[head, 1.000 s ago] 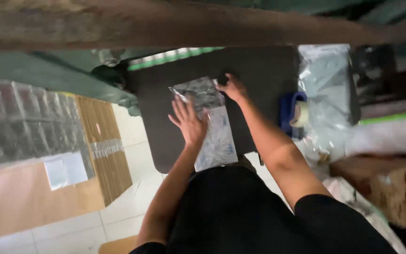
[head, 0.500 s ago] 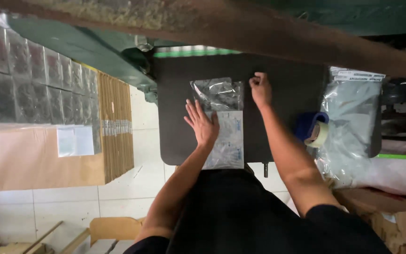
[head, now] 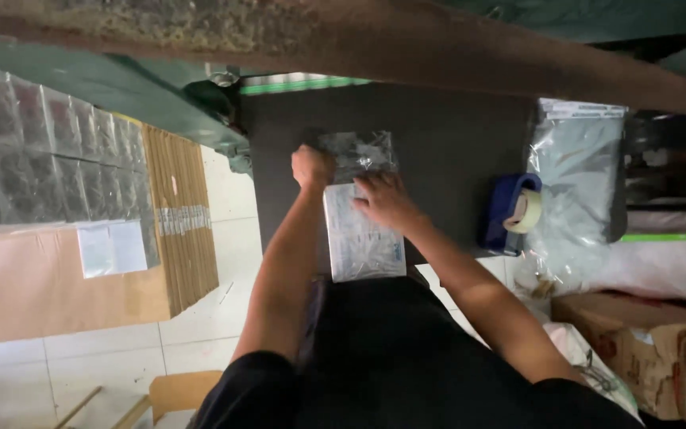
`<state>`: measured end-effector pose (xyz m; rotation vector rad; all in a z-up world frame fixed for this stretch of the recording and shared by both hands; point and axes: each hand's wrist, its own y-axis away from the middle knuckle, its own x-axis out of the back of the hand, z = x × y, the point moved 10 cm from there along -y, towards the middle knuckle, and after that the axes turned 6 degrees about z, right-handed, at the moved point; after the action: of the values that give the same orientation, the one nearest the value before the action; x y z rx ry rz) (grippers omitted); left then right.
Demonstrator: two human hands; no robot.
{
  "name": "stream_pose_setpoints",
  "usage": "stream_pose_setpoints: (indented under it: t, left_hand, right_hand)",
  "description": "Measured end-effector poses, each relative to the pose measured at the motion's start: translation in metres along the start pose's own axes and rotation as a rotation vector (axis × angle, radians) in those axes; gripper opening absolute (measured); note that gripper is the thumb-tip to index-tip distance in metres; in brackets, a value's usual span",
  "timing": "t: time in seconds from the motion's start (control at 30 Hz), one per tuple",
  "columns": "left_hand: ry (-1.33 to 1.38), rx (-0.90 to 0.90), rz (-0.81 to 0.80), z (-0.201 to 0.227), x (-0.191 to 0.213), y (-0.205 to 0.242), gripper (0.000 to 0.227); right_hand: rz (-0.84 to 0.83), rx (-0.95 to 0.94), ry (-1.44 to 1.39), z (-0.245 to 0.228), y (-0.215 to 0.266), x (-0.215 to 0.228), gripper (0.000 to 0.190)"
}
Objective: The person places a white box into a clear plastic bag on a table, then retrieves another white box from a stack on the floor and places it on the table. They continue to handle the boxes and plastic bags, preparing them for packing.
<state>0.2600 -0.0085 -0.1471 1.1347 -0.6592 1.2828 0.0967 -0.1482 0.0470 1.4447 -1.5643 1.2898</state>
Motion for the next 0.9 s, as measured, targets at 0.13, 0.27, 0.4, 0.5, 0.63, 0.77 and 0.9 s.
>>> stream_pose_setpoints:
  t: [0.13, 0.27, 0.4, 0.5, 0.63, 0.77, 0.9]
  left_hand:
    - [0.178, 0.107, 0.028, 0.019, 0.051, 0.003, 0.042]
    - [0.509, -0.105, -0.139, 0.036, 0.111, 0.074, 0.051]
    - [0.291, -0.375, -0.320, 0.039, 0.037, 0.106, 0.052]
    - [-0.202, -1.242, 0.452, 0.111, 0.077, 0.173, 0.018]
    - [-0.291, -0.551, -0.355, 0.113, 0.066, 0.153, 0.078]
    - [-0.264, -0.696, -0.295, 0.120, 0.029, 0.132, 0.082]
    - [-0.185, -1.194, 0.218, 0.111, -0.027, 0.107, 0.028]
  right_hand:
    - [-0.488, -0.225, -0.036, 0.034, 0.002, -0.083, 0.056]
    - [-0.692, -0.409, -0.014, 0.042, -0.007, -0.094, 0.079]
    - [-0.623, -0.296, -0.026, 0.056, -0.003, -0.139, 0.077]
    - [-0.148, -0.883, -0.718, 0.107, 0.007, -0.085, 0.059]
    - [0.268, -0.926, -0.701, 0.161, 0.042, -0.009, 0.046]
    - [-0.029, -0.881, -0.804, 0.104, 0.049, 0.011, 0.031]
    - [0.122, -0.803, -0.950, 0.105, 0.045, -0.021, 0.037]
